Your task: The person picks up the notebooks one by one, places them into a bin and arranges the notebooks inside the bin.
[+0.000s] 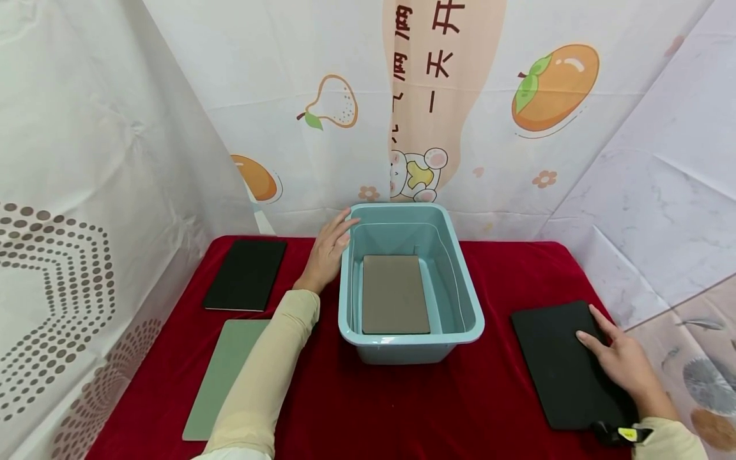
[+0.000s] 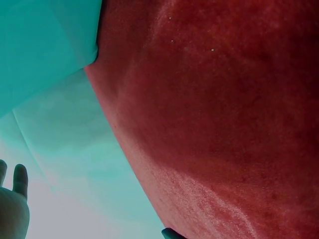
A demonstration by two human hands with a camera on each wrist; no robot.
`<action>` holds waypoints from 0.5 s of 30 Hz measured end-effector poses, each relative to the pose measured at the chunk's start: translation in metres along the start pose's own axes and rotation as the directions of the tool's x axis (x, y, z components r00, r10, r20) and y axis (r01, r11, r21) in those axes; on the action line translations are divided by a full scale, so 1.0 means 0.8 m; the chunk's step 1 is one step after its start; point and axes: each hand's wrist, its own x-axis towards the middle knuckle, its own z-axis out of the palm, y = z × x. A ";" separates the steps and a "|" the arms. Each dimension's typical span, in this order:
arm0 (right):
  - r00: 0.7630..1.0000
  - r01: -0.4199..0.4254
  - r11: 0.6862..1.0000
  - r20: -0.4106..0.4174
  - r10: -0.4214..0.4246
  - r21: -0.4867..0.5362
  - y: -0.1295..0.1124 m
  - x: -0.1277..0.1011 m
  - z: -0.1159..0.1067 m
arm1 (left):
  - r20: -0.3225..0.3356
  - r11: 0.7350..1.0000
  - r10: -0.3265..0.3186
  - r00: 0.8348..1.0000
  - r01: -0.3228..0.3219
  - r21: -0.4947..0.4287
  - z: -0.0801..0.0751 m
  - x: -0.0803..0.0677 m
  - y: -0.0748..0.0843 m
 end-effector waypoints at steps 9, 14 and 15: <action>0.999 0.024 1.000 -0.029 -0.024 -0.014 -0.009 0.007 -0.010 | 0.000 1.000 -0.009 1.000 0.009 0.005 0.000 0.000 0.000; 0.999 0.035 0.999 -0.038 -0.035 -0.014 -0.012 0.009 -0.012 | 0.003 1.000 -0.018 1.000 0.018 0.010 0.000 0.000 0.000; 0.999 0.037 0.999 -0.036 -0.037 -0.016 -0.013 0.010 -0.012 | 0.003 1.000 -0.015 1.000 0.015 0.009 0.000 0.000 0.000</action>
